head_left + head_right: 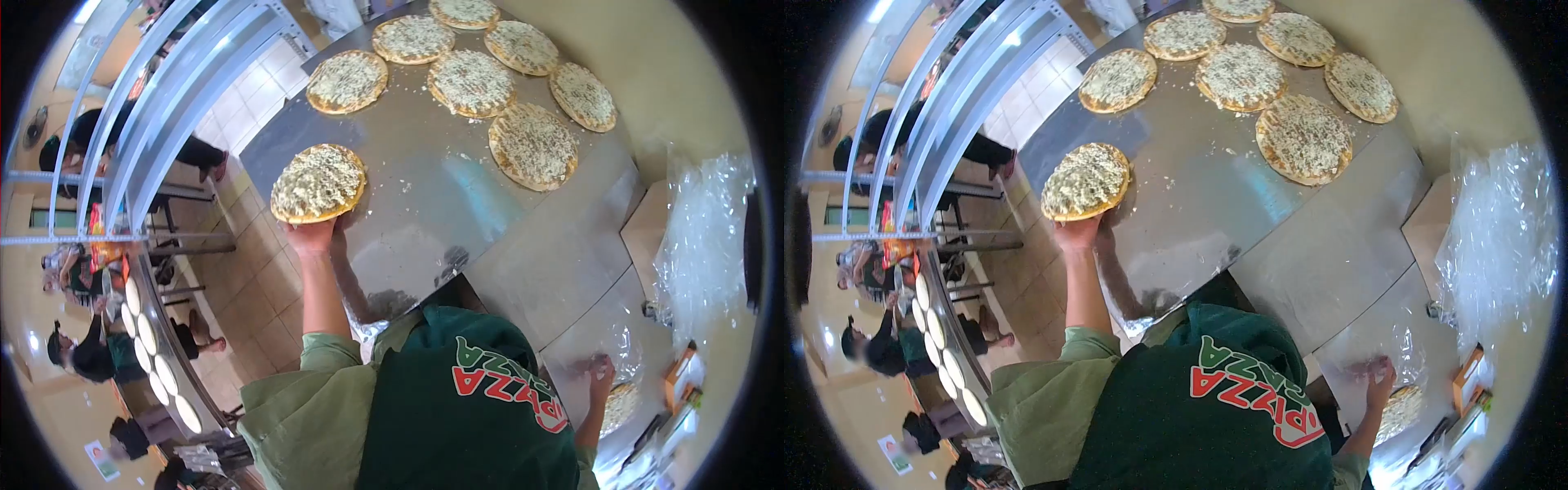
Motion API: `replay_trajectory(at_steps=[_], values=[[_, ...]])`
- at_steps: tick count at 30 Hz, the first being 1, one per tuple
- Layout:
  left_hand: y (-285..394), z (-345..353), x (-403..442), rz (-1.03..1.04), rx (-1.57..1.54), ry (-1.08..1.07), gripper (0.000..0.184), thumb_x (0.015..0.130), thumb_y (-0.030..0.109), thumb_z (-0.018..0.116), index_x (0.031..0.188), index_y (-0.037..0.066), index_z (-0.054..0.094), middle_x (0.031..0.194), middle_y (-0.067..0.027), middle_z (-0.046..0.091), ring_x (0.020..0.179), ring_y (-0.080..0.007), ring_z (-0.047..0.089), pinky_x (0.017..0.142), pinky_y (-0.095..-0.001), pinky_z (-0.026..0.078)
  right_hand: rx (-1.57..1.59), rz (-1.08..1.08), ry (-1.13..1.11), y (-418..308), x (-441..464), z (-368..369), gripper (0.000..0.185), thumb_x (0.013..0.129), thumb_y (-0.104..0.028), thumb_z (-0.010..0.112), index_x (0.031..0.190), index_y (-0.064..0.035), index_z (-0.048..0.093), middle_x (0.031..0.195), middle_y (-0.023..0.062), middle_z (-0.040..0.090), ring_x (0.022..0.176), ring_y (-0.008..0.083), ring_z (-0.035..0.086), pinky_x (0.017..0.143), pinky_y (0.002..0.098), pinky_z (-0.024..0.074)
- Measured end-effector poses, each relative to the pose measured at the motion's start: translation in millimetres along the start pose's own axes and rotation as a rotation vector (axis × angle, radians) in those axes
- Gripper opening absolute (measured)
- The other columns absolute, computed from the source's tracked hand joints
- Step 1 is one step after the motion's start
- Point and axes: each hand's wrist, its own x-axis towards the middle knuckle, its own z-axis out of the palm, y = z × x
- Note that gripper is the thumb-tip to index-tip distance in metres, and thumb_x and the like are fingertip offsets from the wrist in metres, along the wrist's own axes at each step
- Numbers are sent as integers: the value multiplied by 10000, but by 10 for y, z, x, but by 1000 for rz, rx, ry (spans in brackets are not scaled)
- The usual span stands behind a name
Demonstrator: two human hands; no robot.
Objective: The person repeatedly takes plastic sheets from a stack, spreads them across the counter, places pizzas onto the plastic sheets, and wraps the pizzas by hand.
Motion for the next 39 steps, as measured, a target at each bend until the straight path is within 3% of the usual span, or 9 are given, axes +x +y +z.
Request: replay_trajectory(at_steps=[1, 5, 7, 11, 14, 23, 29, 35, 39], values=[[-36, -38, 120, 28, -135, -41, 613, 868, 533, 326, 1331, 133, 363, 1359, -108, 379, 1262, -332, 326, 1043, -527, 250, -11, 4, 5, 2, 8, 2, 618, 706, -48, 617, 1284, -43, 400, 1235, 169, 461, 1166, 322, 397, 998, 399, 314], [-342, 143, 580, 111, -171, -120, 533, 906, 453, 322, 1327, 130, 366, 1344, -104, 401, 1251, -314, 348, 1032, -515, 284, -41, 9, -6, 147, 94, 15, 594, 707, -68, 615, 1268, -35, 421, 1237, 145, 480, 1157, 306, 413, 999, 392, 314], [-535, 310, 663, 48, -165, -158, 527, 908, 444, 323, 1326, 127, 367, 1341, -104, 403, 1246, -311, 354, 1030, -510, 290, -33, 15, 3, 305, 64, 97, 577, 716, -86, 616, 1260, -33, 430, 1242, 146, 481, 1160, 313, 419, 1004, 395, 311], [-955, 600, 518, -220, -101, -247, 515, 912, 425, 323, 1324, 119, 367, 1336, -105, 408, 1236, -306, 368, 1025, -500, 301, 31, -26, 101, 289, 4, 116, 568, 742, -136, 620, 1269, -46, 429, 1270, 169, 459, 1185, 333, 409, 1014, 397, 310], [-1446, 722, 189, -448, -61, -296, 506, 915, 411, 324, 1322, 114, 368, 1333, -105, 412, 1228, -303, 377, 1021, -492, 310, 58, 137, 188, -159, -95, -11, 504, 736, -105, 586, 1224, -59, 470, 1181, 183, 491, 1089, 358, 465, 939, 406, 377], [-3533, 693, -1483, -1182, -47, -384, 480, 924, 370, 326, 1317, 98, 370, 1322, -106, 424, 1206, -292, 407, 1010, -469, 337, 156, 107, 388, -87, -158, 86, 423, 743, -12, 497, 1166, -4, 496, 1180, 186, 487, 1083, 363, 467, 937, 411, 382], [-4660, 798, -2303, -1494, -188, -440, 463, 930, 342, 327, 1314, 87, 371, 1315, -107, 431, 1191, -285, 427, 1003, -453, 354, 260, 102, 425, -2, -178, 141, 382, 760, -24, 494, 1141, -9, 515, 1218, 160, 486, 1068, 362, 473, 927, 420, 386], [-4808, 861, -2577, -1617, -192, -424, 446, 936, 314, 328, 1310, 76, 372, 1308, -107, 439, 1176, -277, 446, 996, -438, 372, 317, 99, 404, -2, -208, 88, 308, 776, -36, 496, 1074, -1, 564, 1203, 161, 502, 1070, 353, 476, 923, 402, 394], [-4751, 709, -2439, -1363, 226, -382, 437, 937, 291, 336, 1301, 53, 376, 1296, -122, 447, 1151, -275, 471, 982, -427, 391, 348, 150, 417, -38, -186, 76, 299, 781, -45, 502, 1070, -12, 573, 1166, 162, 524, 1069, 342, 479, 919, 393, 399]])
